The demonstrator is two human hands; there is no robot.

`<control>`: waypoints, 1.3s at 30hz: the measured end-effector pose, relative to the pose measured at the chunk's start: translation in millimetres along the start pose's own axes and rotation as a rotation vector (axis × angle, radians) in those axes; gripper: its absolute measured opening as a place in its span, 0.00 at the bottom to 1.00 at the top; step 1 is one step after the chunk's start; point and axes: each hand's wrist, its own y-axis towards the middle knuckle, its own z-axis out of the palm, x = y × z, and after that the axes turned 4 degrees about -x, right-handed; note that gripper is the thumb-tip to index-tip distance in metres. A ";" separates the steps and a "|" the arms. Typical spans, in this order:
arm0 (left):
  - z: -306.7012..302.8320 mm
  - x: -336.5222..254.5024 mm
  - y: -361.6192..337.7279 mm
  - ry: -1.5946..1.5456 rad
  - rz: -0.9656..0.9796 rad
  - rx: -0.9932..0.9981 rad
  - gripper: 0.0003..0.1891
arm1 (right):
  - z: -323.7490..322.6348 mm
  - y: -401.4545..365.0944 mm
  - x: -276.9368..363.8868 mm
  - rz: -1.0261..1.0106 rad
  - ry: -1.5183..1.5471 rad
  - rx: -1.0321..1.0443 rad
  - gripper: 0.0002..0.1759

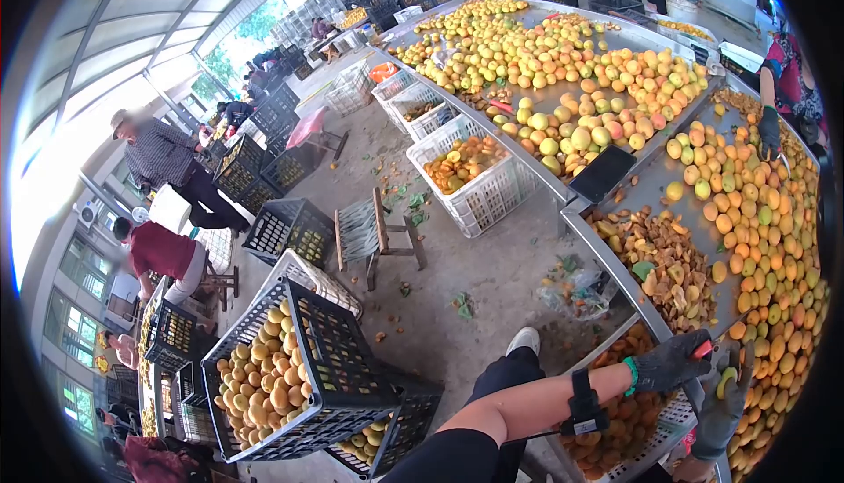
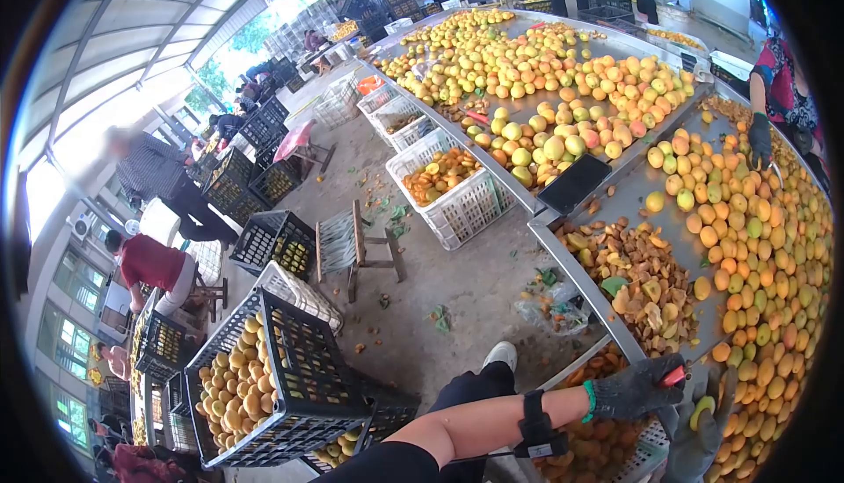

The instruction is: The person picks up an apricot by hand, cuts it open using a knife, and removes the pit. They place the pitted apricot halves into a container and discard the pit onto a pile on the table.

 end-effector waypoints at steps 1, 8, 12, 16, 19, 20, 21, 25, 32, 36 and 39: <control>-0.2 -0.9 -0.2 0.051 0.011 -0.010 0.18 | 2.5 -0.8 1.9 0.051 0.105 -0.070 0.31; 3.3 3.8 3.2 -0.097 -0.017 0.032 0.18 | -19.3 6.0 -13.4 0.092 0.038 0.054 0.32; 4.3 13.0 4.7 -0.087 0.005 0.007 0.16 | -8.5 7.9 -8.1 0.038 0.170 -0.170 0.28; 5.9 11.7 4.5 -0.130 0.011 0.035 0.16 | -70.8 18.9 -30.6 0.406 0.580 0.365 0.27; 7.6 13.9 4.9 -0.250 0.006 0.024 0.16 | 37.2 -3.0 -7.8 0.063 -0.012 -0.126 0.26; 6.5 11.7 3.7 -0.252 0.005 0.023 0.16 | 68.1 -4.0 5.0 -0.044 -0.031 -0.244 0.26; 4.5 7.6 2.1 -0.154 0.010 0.020 0.16 | 66.5 -2.6 8.1 -0.043 -0.032 -0.244 0.26; 5.4 15.0 4.2 -0.250 -0.014 0.062 0.14 | -32.3 15.0 -11.3 0.233 0.349 -0.145 0.27; 8.5 12.0 4.6 -0.435 -0.036 0.050 0.10 | -3.0 3.6 -6.4 0.062 0.038 0.043 0.27; -0.8 -6.0 -1.5 -0.089 0.006 -0.011 0.09 | -38.7 5.0 -10.7 0.198 0.327 -0.055 0.28; -0.3 -8.3 -2.8 -0.091 -0.029 0.020 0.10 | -52.0 7.5 -21.6 0.171 0.378 -0.037 0.27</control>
